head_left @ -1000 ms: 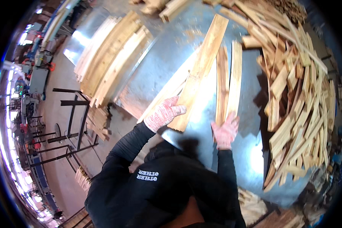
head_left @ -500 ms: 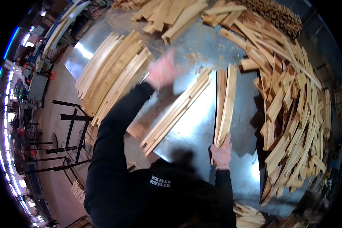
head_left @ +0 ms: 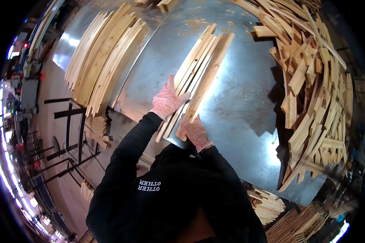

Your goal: The person repeatedly picks up wooden planks from a large pile on a metal table, aligns them, and stacks them into a neat pile. The person wears pink gloves and handles the planks by hand throughout the process.

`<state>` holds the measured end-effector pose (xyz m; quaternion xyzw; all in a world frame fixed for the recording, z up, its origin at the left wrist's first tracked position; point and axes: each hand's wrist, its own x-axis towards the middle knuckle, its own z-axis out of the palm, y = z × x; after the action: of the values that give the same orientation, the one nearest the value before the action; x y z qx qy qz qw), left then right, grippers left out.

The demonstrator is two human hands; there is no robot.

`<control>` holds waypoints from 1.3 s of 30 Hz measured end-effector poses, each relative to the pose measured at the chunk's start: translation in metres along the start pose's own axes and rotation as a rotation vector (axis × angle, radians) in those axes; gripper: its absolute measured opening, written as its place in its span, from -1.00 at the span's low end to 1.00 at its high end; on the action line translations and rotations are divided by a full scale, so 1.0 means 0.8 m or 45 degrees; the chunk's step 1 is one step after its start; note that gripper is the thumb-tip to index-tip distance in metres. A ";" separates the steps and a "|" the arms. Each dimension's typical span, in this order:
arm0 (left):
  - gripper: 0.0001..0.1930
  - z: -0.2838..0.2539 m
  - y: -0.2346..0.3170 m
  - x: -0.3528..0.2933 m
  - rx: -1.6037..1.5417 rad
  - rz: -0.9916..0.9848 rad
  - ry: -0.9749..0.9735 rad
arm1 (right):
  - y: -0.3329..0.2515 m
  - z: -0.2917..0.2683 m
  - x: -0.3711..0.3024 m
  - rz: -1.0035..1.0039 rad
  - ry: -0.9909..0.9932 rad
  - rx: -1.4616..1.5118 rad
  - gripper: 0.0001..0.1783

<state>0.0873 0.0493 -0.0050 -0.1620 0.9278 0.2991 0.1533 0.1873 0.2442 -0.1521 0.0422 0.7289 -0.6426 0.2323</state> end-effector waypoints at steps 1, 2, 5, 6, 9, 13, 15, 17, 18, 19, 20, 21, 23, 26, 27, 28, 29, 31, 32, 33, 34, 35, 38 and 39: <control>0.24 -0.002 0.005 -0.011 0.086 -0.003 0.011 | -0.022 0.018 -0.003 -0.042 0.004 -0.021 -0.36; 0.27 -0.005 0.002 -0.021 0.162 -0.023 0.026 | -0.085 0.011 -0.013 0.122 -0.112 0.031 -0.33; 0.32 -0.003 0.016 -0.050 0.346 -0.016 -0.020 | -0.192 0.002 -0.031 0.160 -0.415 -0.638 -0.29; 0.31 0.003 0.027 -0.056 0.411 -0.025 -0.026 | -0.197 0.002 -0.034 0.097 -0.510 -0.996 -0.28; 0.25 0.022 0.028 -0.046 0.464 -0.098 0.024 | -0.133 0.008 -0.018 -0.146 -0.470 -0.726 -0.34; 0.22 0.002 0.016 -0.051 0.296 -0.060 0.086 | -0.178 -0.019 -0.013 0.087 -0.074 -0.534 -0.24; 0.18 -0.007 -0.010 -0.049 0.053 0.016 0.097 | -0.191 -0.014 0.004 0.193 0.002 -0.504 -0.16; 0.15 -0.011 -0.060 -0.034 -0.180 0.042 -0.026 | -0.202 0.001 0.037 0.185 -0.081 -0.598 -0.12; 0.15 -0.018 -0.074 -0.031 -0.295 0.047 -0.087 | -0.206 0.007 0.050 0.192 -0.119 -0.612 -0.09; 0.10 -0.022 -0.085 -0.029 -0.265 0.058 -0.196 | -0.208 0.010 0.055 0.220 -0.141 -0.559 -0.05; 0.08 -0.022 -0.098 -0.028 -0.260 0.098 -0.202 | -0.208 0.015 0.064 0.241 -0.165 -0.503 -0.01; 0.07 -0.018 -0.109 -0.025 -0.259 0.155 -0.212 | -0.183 0.012 0.074 0.164 -0.189 -0.303 0.10; 0.02 -0.012 -0.129 -0.015 -0.348 0.241 -0.228 | -0.138 -0.012 0.071 0.152 -0.220 0.091 -0.04; -0.07 -0.001 -0.152 -0.002 -0.542 0.226 -0.284 | -0.112 -0.050 0.062 0.287 -0.053 0.088 -0.26; -0.20 -0.026 -0.121 -0.014 -0.790 0.026 -0.349 | -0.109 -0.060 0.061 0.311 0.039 0.031 -0.33; -0.23 -0.032 -0.118 -0.017 -0.791 0.070 -0.314 | -0.093 -0.072 0.050 0.261 0.211 0.132 -0.40; -0.26 -0.042 -0.124 -0.020 -0.797 0.100 -0.254 | -0.119 -0.077 0.033 0.185 0.193 0.302 -0.40; -0.31 -0.052 -0.156 -0.026 -0.681 0.185 -0.103 | -0.180 -0.081 0.001 0.058 0.151 0.577 -0.40; -0.30 -0.058 -0.178 -0.026 -0.528 0.160 -0.031 | -0.200 -0.079 -0.005 0.003 0.117 0.679 -0.39; -0.29 -0.067 -0.198 -0.025 -0.373 0.135 0.046 | -0.222 -0.071 -0.005 -0.030 0.063 0.657 -0.36; -0.28 -0.070 -0.212 -0.025 -0.220 0.103 0.124 | -0.242 -0.057 -0.002 -0.032 0.039 0.527 -0.35; -0.25 -0.104 -0.181 -0.029 0.055 -0.037 0.100 | -0.262 -0.036 0.005 -0.039 0.029 0.402 -0.34; -0.22 -0.124 -0.186 -0.021 0.236 -0.014 0.196 | -0.306 0.044 0.023 -0.019 0.019 0.170 -0.45; -0.21 -0.124 -0.198 -0.020 0.235 -0.026 0.146 | -0.297 0.069 0.041 0.003 0.000 0.116 -0.48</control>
<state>0.1450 -0.1290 -0.0021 -0.1734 0.9570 0.2010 0.1173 0.0882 0.1433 0.0491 0.0536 0.6989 -0.6748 0.2310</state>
